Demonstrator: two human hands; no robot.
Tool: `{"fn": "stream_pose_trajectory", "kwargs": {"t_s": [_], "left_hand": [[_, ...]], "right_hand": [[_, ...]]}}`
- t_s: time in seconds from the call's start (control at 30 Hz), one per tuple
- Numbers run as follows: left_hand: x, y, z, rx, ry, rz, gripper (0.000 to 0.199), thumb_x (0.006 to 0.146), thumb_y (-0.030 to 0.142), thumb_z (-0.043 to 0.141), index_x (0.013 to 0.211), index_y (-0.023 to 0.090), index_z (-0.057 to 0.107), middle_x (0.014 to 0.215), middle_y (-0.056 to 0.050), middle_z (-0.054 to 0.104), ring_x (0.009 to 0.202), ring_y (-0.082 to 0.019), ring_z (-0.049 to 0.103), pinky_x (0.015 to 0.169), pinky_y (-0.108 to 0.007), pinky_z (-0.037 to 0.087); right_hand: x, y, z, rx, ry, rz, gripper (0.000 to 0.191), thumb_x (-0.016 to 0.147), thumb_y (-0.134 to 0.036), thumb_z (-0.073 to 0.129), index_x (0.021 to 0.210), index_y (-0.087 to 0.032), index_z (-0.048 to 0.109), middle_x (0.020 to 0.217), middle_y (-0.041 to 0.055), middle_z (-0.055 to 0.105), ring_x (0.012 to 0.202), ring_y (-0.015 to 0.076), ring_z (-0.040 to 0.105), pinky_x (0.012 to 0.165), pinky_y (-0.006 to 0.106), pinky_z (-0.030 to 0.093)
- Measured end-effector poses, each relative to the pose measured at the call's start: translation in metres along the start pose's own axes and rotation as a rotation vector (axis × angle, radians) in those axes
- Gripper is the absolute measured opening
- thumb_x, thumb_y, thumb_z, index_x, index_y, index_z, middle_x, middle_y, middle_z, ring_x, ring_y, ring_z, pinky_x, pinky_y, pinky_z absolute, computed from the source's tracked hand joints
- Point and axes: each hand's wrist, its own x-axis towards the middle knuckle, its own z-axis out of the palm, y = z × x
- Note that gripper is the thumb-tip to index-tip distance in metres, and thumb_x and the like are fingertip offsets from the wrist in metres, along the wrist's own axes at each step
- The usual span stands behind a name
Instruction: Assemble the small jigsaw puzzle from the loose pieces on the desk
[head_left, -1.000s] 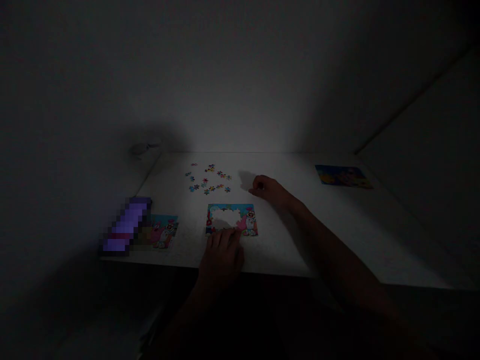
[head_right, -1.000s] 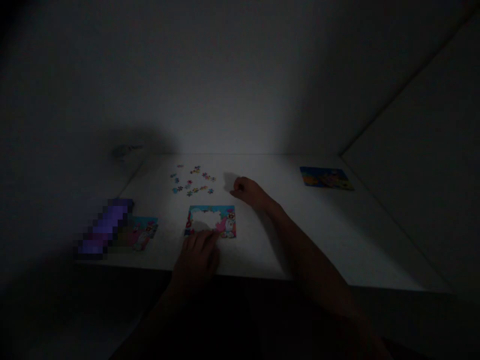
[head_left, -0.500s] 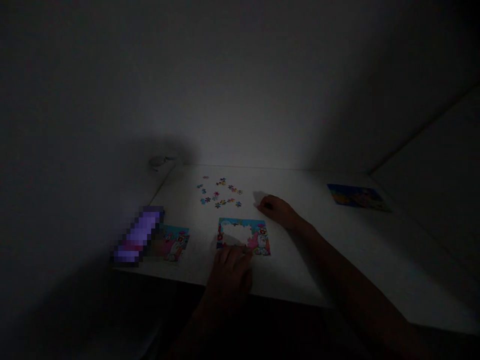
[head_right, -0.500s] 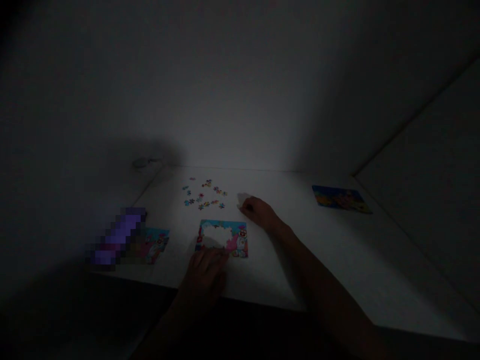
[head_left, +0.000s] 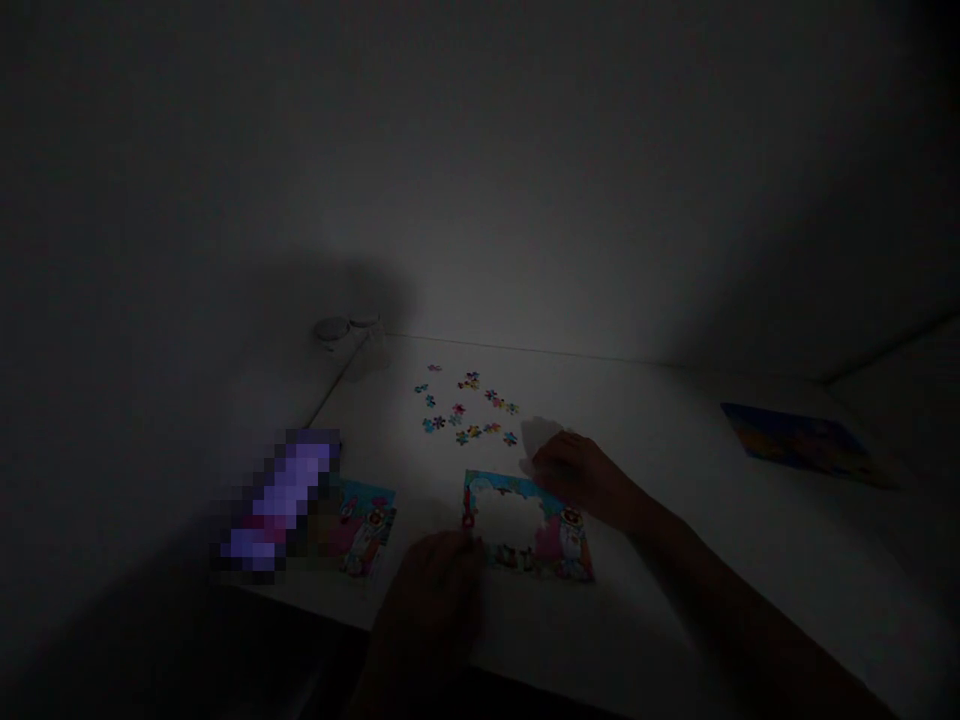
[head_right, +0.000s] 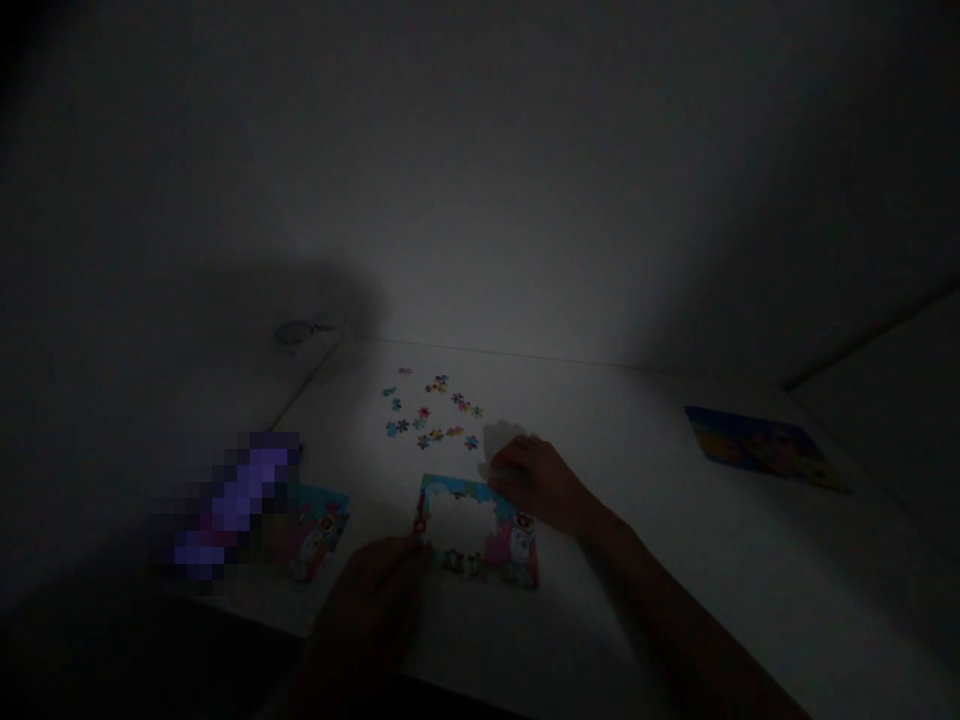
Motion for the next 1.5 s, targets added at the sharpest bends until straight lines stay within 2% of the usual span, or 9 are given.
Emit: {"fn": "stream_pose_trajectory", "kwargs": {"t_s": [0.1,0.33,0.4,0.53,0.7,0.83,1.03,1.2,1.5], "left_hand": [[0.002,0.002,0.005,-0.004,-0.007,-0.009,0.029,0.096,0.018,0.043,0.117,0.015,0.063,0.109,-0.009,0.067,0.102,-0.021,0.060,0.086,-0.034,0.055],[-0.005,-0.001,0.025,-0.044,0.123,-0.056,0.031,0.098,0.021,0.038,0.112,0.016,0.065,0.108,-0.009,0.066,0.102,-0.022,0.059,0.087,-0.037,0.054],[-0.005,-0.001,0.024,-0.053,0.102,-0.052,0.031,0.098,0.020,0.038,0.112,0.016,0.065,0.108,-0.009,0.067,0.101,-0.022,0.059,0.086,-0.037,0.055],[-0.002,0.000,0.012,-0.064,-0.017,-0.052,0.029,0.097,0.019,0.042,0.116,0.017,0.064,0.113,-0.009,0.066,0.104,-0.022,0.060,0.087,-0.037,0.056],[-0.003,0.000,0.005,-0.073,-0.058,-0.051,0.030,0.094,0.017,0.046,0.119,0.017,0.062,0.116,-0.010,0.065,0.109,-0.023,0.059,0.092,-0.040,0.055],[-0.007,-0.004,0.010,-0.056,-0.046,-0.015,0.029,0.095,0.017,0.047,0.120,0.017,0.062,0.120,-0.011,0.064,0.111,-0.024,0.058,0.095,-0.043,0.054],[-0.008,-0.009,0.012,-0.046,-0.024,0.048,0.028,0.095,0.017,0.047,0.117,0.018,0.063,0.117,-0.010,0.065,0.109,-0.023,0.059,0.092,-0.042,0.055],[-0.005,-0.005,0.006,-0.050,-0.034,0.017,0.027,0.092,0.015,0.049,0.113,0.018,0.065,0.115,-0.010,0.065,0.105,-0.023,0.061,0.090,-0.043,0.055],[-0.002,0.001,0.000,-0.093,-0.056,-0.056,0.028,0.090,0.013,0.051,0.113,0.018,0.064,0.113,-0.010,0.065,0.105,-0.023,0.061,0.089,-0.042,0.056]], "right_hand": [[0.001,0.000,0.002,0.016,-0.005,0.008,0.017,0.088,-0.040,0.062,0.092,-0.024,0.067,0.094,0.0062,0.068,0.090,0.0225,0.062,0.082,0.040,0.047],[0.003,0.003,0.003,0.056,-0.011,0.082,0.016,0.089,-0.038,0.060,0.088,-0.023,0.067,0.089,0.0059,0.067,0.085,0.0206,0.061,0.078,0.038,0.048],[0.004,0.005,0.003,0.082,-0.029,0.084,0.016,0.088,-0.038,0.062,0.087,-0.023,0.067,0.088,0.0052,0.067,0.085,0.0203,0.061,0.078,0.037,0.048],[0.005,0.008,0.001,0.156,-0.047,0.115,0.014,0.087,-0.037,0.064,0.084,-0.023,0.068,0.087,0.0041,0.067,0.084,0.0193,0.062,0.077,0.035,0.049],[0.007,0.007,-0.002,0.257,-0.066,0.165,0.016,0.083,-0.037,0.067,0.085,-0.021,0.069,0.087,0.0040,0.067,0.083,0.0184,0.062,0.074,0.032,0.050],[0.007,0.011,0.002,0.394,-0.045,0.196,0.024,0.082,-0.043,0.068,0.085,-0.019,0.069,0.085,0.0033,0.067,0.078,0.0165,0.062,0.073,0.030,0.050],[0.007,0.014,0.008,0.443,0.058,0.185,0.031,0.075,-0.049,0.072,0.081,-0.019,0.069,0.084,0.0036,0.067,0.080,0.0175,0.062,0.077,0.033,0.051],[0.006,0.005,0.007,0.451,0.101,0.211,0.031,0.077,-0.048,0.070,0.080,-0.017,0.067,0.083,0.0048,0.068,0.077,0.0178,0.063,0.075,0.034,0.052],[0.005,0.000,0.002,0.402,0.157,0.255,0.021,0.081,-0.038,0.064,0.081,-0.017,0.066,0.086,0.0059,0.069,0.082,0.0194,0.064,0.081,0.037,0.052]]}}
